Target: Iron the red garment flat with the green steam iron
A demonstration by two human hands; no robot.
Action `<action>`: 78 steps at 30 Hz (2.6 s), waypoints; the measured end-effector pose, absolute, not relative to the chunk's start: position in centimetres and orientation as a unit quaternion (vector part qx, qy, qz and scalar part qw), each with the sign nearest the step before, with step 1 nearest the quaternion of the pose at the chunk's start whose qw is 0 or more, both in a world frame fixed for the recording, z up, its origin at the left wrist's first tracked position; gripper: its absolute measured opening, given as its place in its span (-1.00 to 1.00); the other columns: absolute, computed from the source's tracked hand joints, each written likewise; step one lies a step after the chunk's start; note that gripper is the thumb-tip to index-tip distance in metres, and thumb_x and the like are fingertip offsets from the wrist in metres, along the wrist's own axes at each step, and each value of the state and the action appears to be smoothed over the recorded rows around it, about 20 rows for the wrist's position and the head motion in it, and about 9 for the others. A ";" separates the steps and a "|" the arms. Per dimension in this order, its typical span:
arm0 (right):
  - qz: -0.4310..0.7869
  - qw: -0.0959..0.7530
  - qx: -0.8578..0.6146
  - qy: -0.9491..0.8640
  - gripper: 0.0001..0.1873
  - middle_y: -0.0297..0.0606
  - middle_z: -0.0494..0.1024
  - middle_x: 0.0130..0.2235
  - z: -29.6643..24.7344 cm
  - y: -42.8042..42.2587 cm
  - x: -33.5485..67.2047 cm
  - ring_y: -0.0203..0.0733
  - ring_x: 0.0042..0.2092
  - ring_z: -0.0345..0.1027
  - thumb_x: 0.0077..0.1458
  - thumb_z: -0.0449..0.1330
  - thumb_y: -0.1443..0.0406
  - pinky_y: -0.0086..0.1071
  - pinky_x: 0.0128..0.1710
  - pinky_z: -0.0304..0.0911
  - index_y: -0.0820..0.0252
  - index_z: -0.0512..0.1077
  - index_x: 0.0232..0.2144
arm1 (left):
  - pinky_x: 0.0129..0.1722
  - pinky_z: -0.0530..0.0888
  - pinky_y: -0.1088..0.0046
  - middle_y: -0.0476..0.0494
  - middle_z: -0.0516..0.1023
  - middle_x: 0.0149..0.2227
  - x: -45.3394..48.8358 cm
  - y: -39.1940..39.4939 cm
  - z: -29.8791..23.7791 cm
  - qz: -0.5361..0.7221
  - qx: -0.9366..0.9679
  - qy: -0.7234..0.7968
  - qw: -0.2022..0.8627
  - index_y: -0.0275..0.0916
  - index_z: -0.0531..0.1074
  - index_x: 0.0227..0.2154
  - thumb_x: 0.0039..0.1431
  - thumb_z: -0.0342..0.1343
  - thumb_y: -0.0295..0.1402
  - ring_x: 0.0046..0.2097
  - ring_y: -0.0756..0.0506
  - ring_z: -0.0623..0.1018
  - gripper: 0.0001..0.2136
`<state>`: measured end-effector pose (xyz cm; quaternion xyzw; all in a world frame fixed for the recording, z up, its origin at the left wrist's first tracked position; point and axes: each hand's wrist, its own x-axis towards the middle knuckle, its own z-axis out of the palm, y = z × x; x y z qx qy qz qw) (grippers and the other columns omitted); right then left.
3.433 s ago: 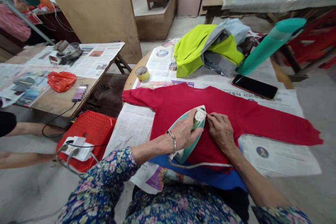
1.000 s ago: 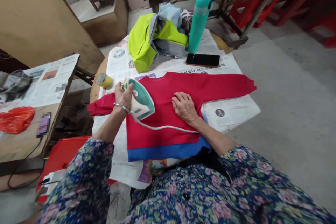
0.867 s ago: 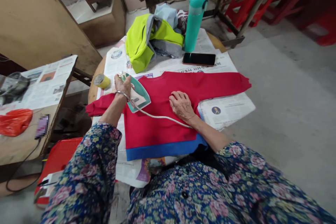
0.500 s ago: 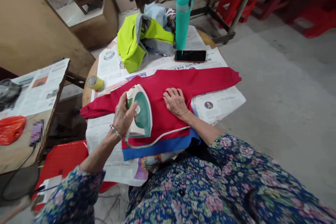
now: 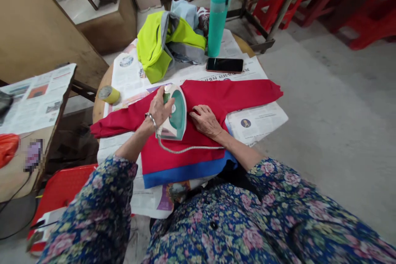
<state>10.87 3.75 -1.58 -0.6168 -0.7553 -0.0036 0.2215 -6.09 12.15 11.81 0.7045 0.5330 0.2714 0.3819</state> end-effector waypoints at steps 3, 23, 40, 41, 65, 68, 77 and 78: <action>-0.011 0.227 -0.641 -0.733 -0.73 0.03 0.62 0.04 -1.6 3.9 11.2 0.10 0.11 0.37 0.45 0.11 0.37 -0.09 0.19 0.20 0.18 0.64 -0.05 | -0.56 0.30 0.56 0.18 0.34 -0.54 -5.1 14.6 12.3 0.278 0.694 0.547 0.377 -0.21 0.41 -0.08 0.29 0.18 -0.52 -0.62 0.09 0.36 -0.81; -0.041 0.241 -0.632 -0.736 -0.63 0.04 0.64 -0.02 -2.7 4.4 11.7 0.13 0.03 0.36 0.43 -0.01 0.46 -0.09 0.13 0.23 0.21 0.62 -0.12 | -0.57 0.43 0.50 0.06 0.51 -0.45 -8.2 5.1 10.6 0.228 0.730 0.484 0.426 -0.20 0.41 0.29 0.24 0.25 -0.29 -0.59 0.00 0.44 -0.46; -0.003 0.212 -0.665 -0.716 -0.64 0.13 0.61 0.08 -1.3 4.6 10.8 0.20 0.13 0.37 0.40 0.03 0.46 0.01 0.18 0.23 0.29 0.59 0.03 | -0.52 0.44 0.46 0.20 0.38 -0.58 -15.3 4.2 12.8 0.230 0.698 0.581 0.348 -0.24 0.38 0.15 0.22 0.14 -0.20 -0.59 -0.04 0.46 -0.54; -0.001 0.212 -0.665 -0.716 -0.64 0.13 0.60 0.08 -1.2 4.6 10.8 0.20 0.14 0.36 0.40 0.03 0.46 0.00 0.19 0.23 0.29 0.58 0.04 | -0.52 0.44 0.45 0.20 0.38 -0.59 -15.8 2.8 12.7 0.228 0.700 0.580 0.349 -0.25 0.36 0.20 0.21 0.14 -0.15 -0.58 -0.05 0.47 -0.47; 0.162 0.284 -0.553 -0.766 -0.71 -0.08 0.59 0.11 -1.4 6.7 16.3 0.11 0.10 0.32 0.46 0.13 0.26 0.00 0.15 0.14 0.06 0.67 -0.01 | -0.48 0.49 0.46 0.06 0.51 -0.48 -9.2 -4.3 12.3 0.142 0.759 0.491 0.404 -0.26 0.20 0.47 0.37 0.07 -0.15 -0.56 -0.04 0.46 -0.34; 0.177 0.297 -0.542 -0.766 -0.70 -0.10 0.58 0.12 -1.5 7.0 16.5 0.09 0.09 0.30 0.47 0.13 0.23 -0.01 0.14 0.11 0.03 0.67 0.00 | -0.35 0.55 0.41 -0.07 0.66 -0.30 -10.5 -4.1 12.5 0.094 0.795 0.470 0.372 -0.26 0.22 0.46 0.37 0.04 -0.14 -0.44 -0.09 0.59 -0.34; 0.233 0.269 -0.540 -0.762 -0.73 -0.10 0.55 0.18 -0.8 8.1 17.3 0.10 0.19 0.33 0.44 0.23 0.21 0.05 0.25 0.08 0.02 0.70 0.03 | -0.21 0.59 0.41 -0.17 0.73 -0.05 -12.1 -1.7 13.3 0.025 0.847 0.388 0.363 -0.16 0.40 0.39 0.27 0.08 -0.06 -0.20 -0.18 0.72 -0.35; 0.242 0.260 -0.539 -0.764 -0.74 -0.12 0.55 0.19 -0.7 8.4 17.5 0.08 0.20 0.33 0.42 0.25 0.23 0.04 0.27 0.09 0.00 0.70 0.03 | -0.21 0.59 0.41 -0.16 0.73 -0.07 -11.5 -1.3 13.2 0.032 0.848 0.383 0.366 -0.15 0.41 0.38 0.27 0.09 -0.07 -0.19 -0.18 0.71 -0.36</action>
